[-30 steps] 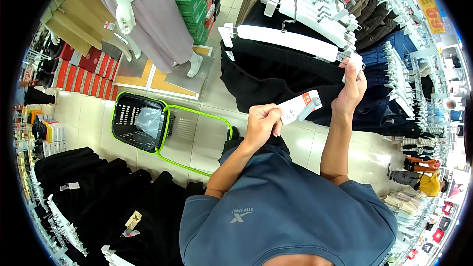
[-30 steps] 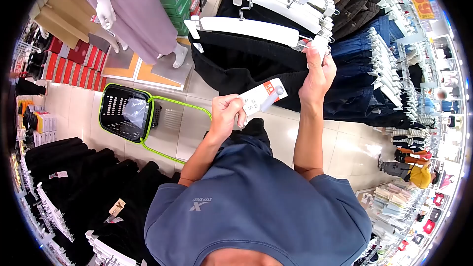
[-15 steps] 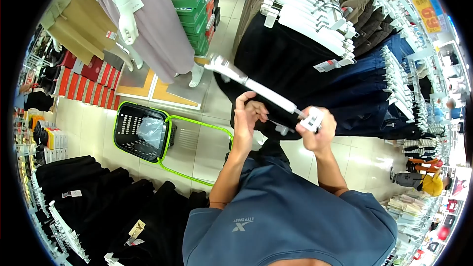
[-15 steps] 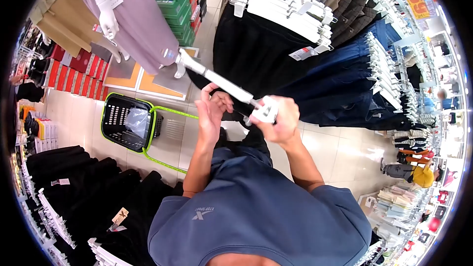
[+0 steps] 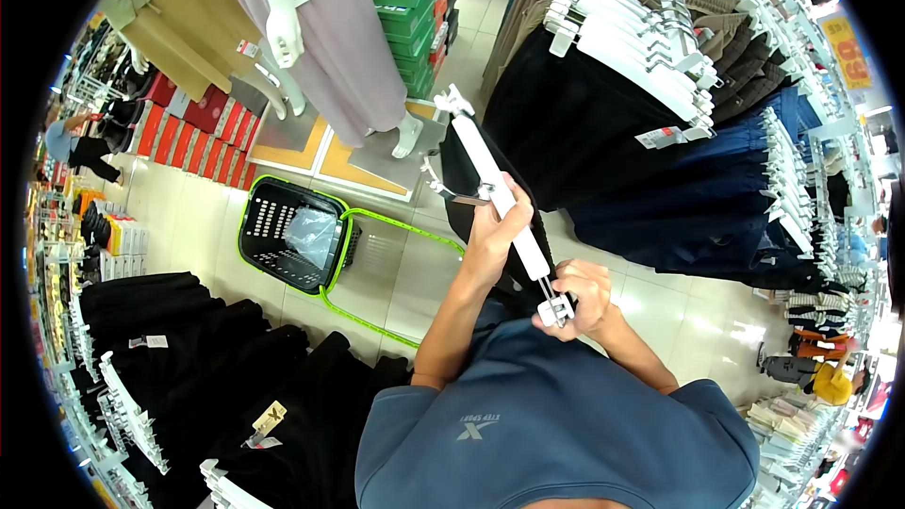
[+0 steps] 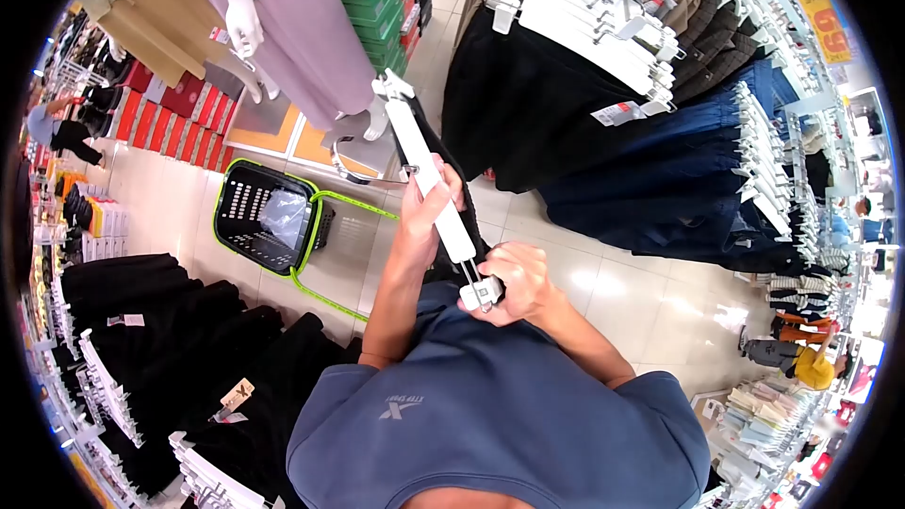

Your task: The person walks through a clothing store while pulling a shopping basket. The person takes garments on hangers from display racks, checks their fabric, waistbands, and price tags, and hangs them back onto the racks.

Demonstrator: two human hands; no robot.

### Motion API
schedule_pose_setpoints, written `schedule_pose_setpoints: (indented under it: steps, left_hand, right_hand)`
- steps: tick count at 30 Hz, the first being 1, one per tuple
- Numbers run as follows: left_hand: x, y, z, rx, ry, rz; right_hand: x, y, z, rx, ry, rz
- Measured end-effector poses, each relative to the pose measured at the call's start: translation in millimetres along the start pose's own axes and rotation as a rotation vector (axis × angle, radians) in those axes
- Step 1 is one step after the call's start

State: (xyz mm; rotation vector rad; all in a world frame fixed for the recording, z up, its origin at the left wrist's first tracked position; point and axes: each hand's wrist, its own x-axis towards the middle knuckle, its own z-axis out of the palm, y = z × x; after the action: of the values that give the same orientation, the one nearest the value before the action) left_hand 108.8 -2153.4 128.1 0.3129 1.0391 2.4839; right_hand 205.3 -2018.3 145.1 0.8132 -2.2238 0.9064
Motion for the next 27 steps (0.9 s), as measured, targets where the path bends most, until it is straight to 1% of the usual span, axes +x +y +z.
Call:
schedule_pose_setpoints:
  steps: [1, 2, 3, 5, 7, 9, 10, 11, 13, 14, 17, 18, 19, 20, 21, 23, 24, 27]
  left_hand:
    - [0.2, 1.4, 0.8, -0.007, -0.004, 0.02]
    - [-0.9, 3.4, 1.2, -0.022, -0.009, 0.006]
    - [-1.4, 4.3, -2.9, 0.043, -0.065, 0.013]
    - [-4.4, 16.2, 6.8, 0.081, -0.118, 0.028]
    - [-5.6, 18.8, 8.7, 0.189, -0.161, 0.05]
    - [-5.3, 24.6, 14.3, 0.197, -0.146, 0.055]
    - [-2.8, 26.1, 12.4, 0.263, -0.159, 0.092]
    - [-0.9, 28.2, 12.2, 0.265, -0.179, 0.12]
    - [0.8, 32.4, 12.4, 0.267, -0.176, 0.125]
    - [1.0, 34.3, 10.9, 0.319, -0.178, 0.147]
    - [-2.0, 40.6, 11.2, 0.309, -0.124, 0.121]
    - [-4.3, 43.5, 10.7, 0.367, -0.102, 0.128]
    - [-2.8, 45.1, 9.2, 0.306, -0.111, 0.093]
    - [-3.4, 47.7, 7.8, 0.278, -0.151, 0.091]
    - [-4.1, 51.0, 6.7, 0.249, -0.189, 0.09]
    - [-7.4, 61.5, 7.8, 0.125, -0.293, 0.046]
    - [-9.4, 67.4, 9.3, 0.13, -0.325, 0.018]
    - [-16.9, 76.0, 16.1, 0.19, -0.388, -0.049]
  right_hand:
    - [-3.4, 1.0, 2.6, 0.111, 0.052, 0.013]
    - [-5.3, 3.5, 2.5, 0.142, 0.018, -0.012]
    - [-7.4, 7.1, 1.1, 0.174, -0.017, -0.037]
    - [-11.6, 15.3, -1.5, 0.128, 0.01, -0.092]
    - [-6.6, 18.8, -10.6, 0.111, -0.002, -0.083]
    - [-12.4, 23.4, -11.9, 0.116, -0.006, -0.063]
    - [-14.2, 23.3, -11.3, 0.096, -0.02, -0.046]
    - [-15.5, 22.8, -10.1, 0.073, -0.032, -0.03]
    - [-14.9, 21.3, -6.8, 0.081, -0.102, 0.025]
    - [-10.7, 18.9, -5.6, 0.071, -0.138, 0.056]
    - [-18.0, 17.2, -0.3, 0.066, -0.228, 0.176]
    - [-17.6, 18.3, -2.2, 0.036, -0.276, 0.195]
    - [-12.2, 18.4, -3.0, 0.004, -0.324, 0.217]
    - [-11.6, 20.2, -2.4, 0.085, -0.315, 0.256]
    - [-16.4, 26.2, -1.0, 0.084, -0.3, 0.253]
    - [-16.7, 32.9, -1.4, 0.12, -0.262, 0.351]
    - [-13.3, 34.3, -3.2, 0.192, -0.231, 0.467]
    - [-3.9, 37.3, -6.5, 0.21, -0.082, 0.712]
